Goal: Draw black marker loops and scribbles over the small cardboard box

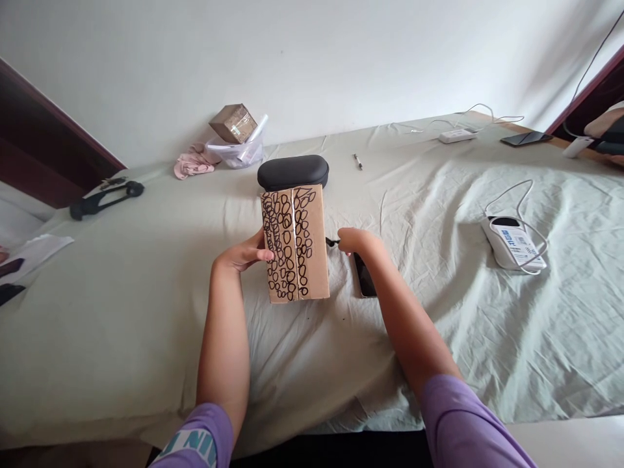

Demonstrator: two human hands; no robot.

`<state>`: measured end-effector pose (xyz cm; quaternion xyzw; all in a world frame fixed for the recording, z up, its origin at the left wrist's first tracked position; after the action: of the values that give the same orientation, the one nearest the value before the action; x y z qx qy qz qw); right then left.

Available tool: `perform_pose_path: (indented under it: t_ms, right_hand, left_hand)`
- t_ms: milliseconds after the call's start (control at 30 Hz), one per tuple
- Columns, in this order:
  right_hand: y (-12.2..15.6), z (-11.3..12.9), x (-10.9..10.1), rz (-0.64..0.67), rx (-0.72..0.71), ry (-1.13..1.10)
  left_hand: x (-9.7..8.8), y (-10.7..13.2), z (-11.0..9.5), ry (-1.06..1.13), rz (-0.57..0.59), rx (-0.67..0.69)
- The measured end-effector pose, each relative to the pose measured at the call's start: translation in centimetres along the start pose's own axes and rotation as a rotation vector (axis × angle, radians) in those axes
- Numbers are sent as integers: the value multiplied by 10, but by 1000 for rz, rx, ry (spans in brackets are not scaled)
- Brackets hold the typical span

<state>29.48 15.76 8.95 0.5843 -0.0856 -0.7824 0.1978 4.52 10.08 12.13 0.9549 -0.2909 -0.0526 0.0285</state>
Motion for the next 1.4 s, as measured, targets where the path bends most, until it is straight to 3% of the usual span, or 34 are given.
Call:
perform_pose_path:
  t_ms: [67, 133, 233, 333, 400, 500, 633, 800, 967, 1200, 1400]
  right_hand:
    - [12, -6, -15, -1, 2, -73]
    - [27, -7, -41, -139, -70, -283]
    - [55, -6, -85, -470, -276, -703]
    - [75, 5, -103, -546, -533, -978]
    - [82, 20, -105, -539, -696, -1092]
    - [87, 37, -104, -688, -842, -1257]
    - [84, 49, -88, -986, -781, -1336]
    - [89, 54, -75, -1218, -729, -1133]
    - [94, 53, -71, -1259, -737, -1081]
    - [92, 58, -68, -1071, -762, -1187]
    - [104, 62, -79, -1010, -803, -1203]
  left_hand:
    - [0, -1, -1, 12, 2, 14]
    - [1, -1, -2, 17, 3, 26]
    - [2, -1, -3, 8, 3, 24]
    - [1, 0, -5, -31, -3, 31]
    - [2, 1, -7, -54, 2, 30]
    - [3, 0, -8, -64, 9, 21]
    - [6, 0, -15, -71, 7, 61]
    - [10, 4, -21, -118, 12, 32]
    - [16, 10, -32, -188, -8, 3]
    - [24, 10, -53, -410, -102, 120]
    - [10, 11, -60, -423, -276, 254]
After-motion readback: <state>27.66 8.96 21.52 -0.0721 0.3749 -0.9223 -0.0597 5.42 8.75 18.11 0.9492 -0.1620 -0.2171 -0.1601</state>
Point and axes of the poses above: each hand's wrist, its own y-axis away from the middle knuckle, its own x-axis out of the palm, z = x × y, the point moved 8 cm from there along -y, towards the middle knuckle, and after that the axes turned 3 degrees about y, right-handed, at the moved point
